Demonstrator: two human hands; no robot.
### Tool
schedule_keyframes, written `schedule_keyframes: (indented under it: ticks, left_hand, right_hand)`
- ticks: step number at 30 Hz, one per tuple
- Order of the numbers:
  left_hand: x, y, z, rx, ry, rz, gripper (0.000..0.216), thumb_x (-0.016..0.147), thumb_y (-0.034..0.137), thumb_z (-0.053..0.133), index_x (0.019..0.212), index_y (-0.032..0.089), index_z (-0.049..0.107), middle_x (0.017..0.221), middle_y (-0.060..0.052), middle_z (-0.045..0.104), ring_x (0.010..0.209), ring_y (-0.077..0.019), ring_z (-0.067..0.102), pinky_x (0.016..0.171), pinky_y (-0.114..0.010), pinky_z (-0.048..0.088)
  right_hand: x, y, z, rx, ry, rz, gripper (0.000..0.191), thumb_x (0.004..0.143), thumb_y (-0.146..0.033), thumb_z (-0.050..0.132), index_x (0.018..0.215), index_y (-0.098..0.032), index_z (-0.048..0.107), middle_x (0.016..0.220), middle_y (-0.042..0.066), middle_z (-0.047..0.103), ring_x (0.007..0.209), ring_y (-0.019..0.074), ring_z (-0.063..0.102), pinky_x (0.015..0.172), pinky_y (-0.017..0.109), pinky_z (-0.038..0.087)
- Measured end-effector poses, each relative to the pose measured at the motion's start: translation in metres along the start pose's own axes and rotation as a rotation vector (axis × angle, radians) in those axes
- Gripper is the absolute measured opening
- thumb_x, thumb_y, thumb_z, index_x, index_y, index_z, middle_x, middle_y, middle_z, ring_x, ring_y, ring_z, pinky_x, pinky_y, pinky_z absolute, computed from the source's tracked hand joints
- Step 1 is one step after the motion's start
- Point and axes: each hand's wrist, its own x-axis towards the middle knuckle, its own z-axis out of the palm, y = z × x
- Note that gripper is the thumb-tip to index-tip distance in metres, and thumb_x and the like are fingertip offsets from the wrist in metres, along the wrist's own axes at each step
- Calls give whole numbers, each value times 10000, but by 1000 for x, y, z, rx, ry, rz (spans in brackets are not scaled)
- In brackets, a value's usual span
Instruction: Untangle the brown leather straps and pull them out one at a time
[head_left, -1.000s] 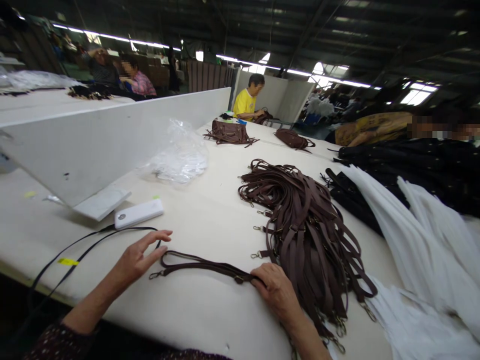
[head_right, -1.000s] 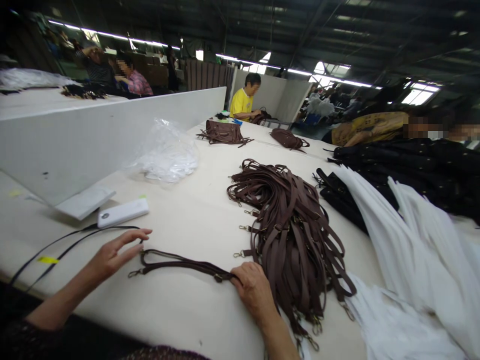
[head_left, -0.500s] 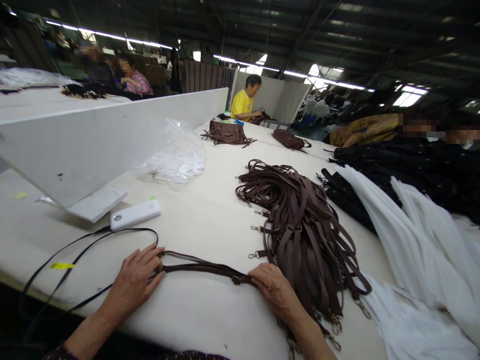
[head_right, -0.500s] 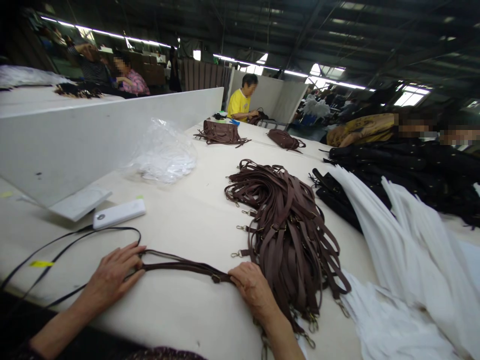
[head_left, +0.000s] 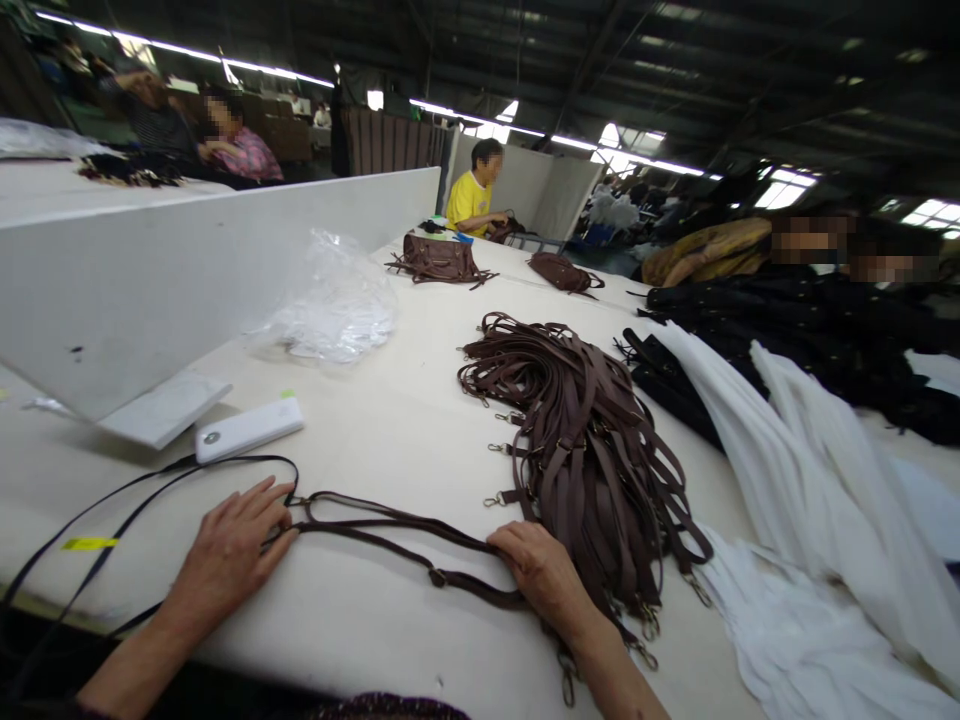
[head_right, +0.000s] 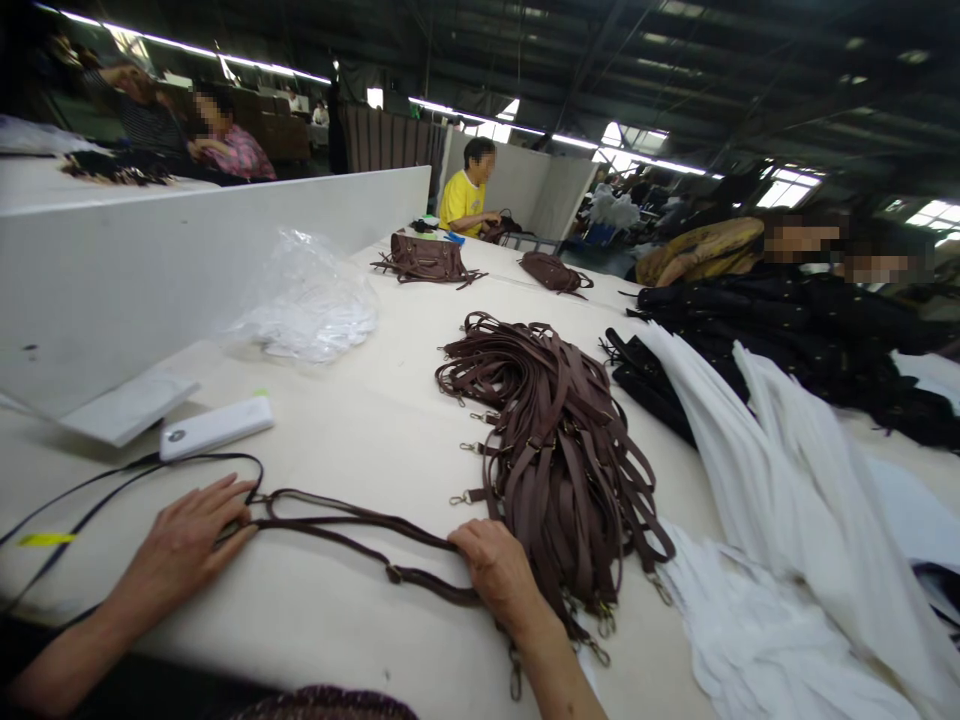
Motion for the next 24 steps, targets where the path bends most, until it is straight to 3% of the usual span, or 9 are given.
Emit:
schedule_keyframes:
  ticks: [3, 5, 8, 11, 13, 16, 20, 24]
  left_hand:
    - [0, -4, 0, 14, -1, -11, 166, 911, 404, 504, 932, 262, 587, 1441, -54, 526, 1409, -312, 370, 1075, -558, 332]
    - [1, 3, -4, 22, 8, -14, 228, 901, 414, 516, 1061, 269, 589, 1480, -63, 484, 1411, -316, 366, 1069, -553, 345]
    - [9, 30, -11, -3, -15, 69, 535, 889, 433, 557, 1390, 295, 427, 1559, -53, 383, 1445, -291, 313, 1098, -521, 339]
    - [23, 70, -10, -75, -106, 255, 688, 904, 372, 555, 1517, 328, 246, 1609, -17, 290, 1479, -265, 247, 1154, -494, 286]
    - [34, 95, -3, -138, -160, 334, 675, 911, 290, 533, 1519, 340, 244, 1602, -11, 307, 1475, -268, 259, 1171, -516, 258]
    - [51, 119, 13, -271, -195, 336, 567, 915, 218, 523, 1452, 319, 371, 1499, -34, 470, 1421, -273, 359, 1168, -546, 265]
    - [68, 130, 25, -442, -212, 243, 340, 937, 213, 523, 1270, 269, 556, 1229, -67, 623, 1195, -257, 531, 1094, -517, 364]
    - [72, 130, 25, -502, -259, 204, 191, 974, 246, 474, 1063, 241, 642, 1019, -55, 631, 978, -236, 559, 885, -432, 466]
  right_hand:
    - [-2, -1, -2, 11, 1, 5, 235, 936, -117, 516, 1037, -262, 671, 962, 18, 698, 939, 184, 618, 817, 299, 463]
    - [-2, 0, -2, 18, 7, 3, 234, 937, -122, 521, 1044, -263, 675, 965, 19, 702, 940, 179, 622, 816, 290, 468]
    - [-2, 1, -1, 15, 16, -3, 254, 925, -103, 524, 1045, -263, 682, 967, 20, 706, 938, 173, 624, 817, 281, 474]
    - [-3, 1, 1, 6, 17, -5, 264, 924, -99, 523, 1046, -271, 683, 965, 12, 705, 936, 170, 624, 818, 279, 476]
    - [-3, 1, 1, 5, 13, -6, 260, 930, -111, 521, 1056, -276, 678, 973, 10, 704, 942, 174, 624, 819, 282, 476]
    - [-4, 0, 0, 24, 1, -5, 260, 942, -119, 498, 1065, -274, 667, 988, 17, 701, 952, 180, 624, 833, 291, 479]
    - [-3, -2, -5, 72, -21, 19, 231, 950, -156, 494, 1068, -273, 654, 1005, 24, 690, 974, 193, 620, 851, 315, 489]
    - [-4, -7, -12, 97, 0, 56, 205, 916, -204, 579, 1100, -263, 649, 1044, 36, 695, 996, 224, 624, 879, 365, 496]
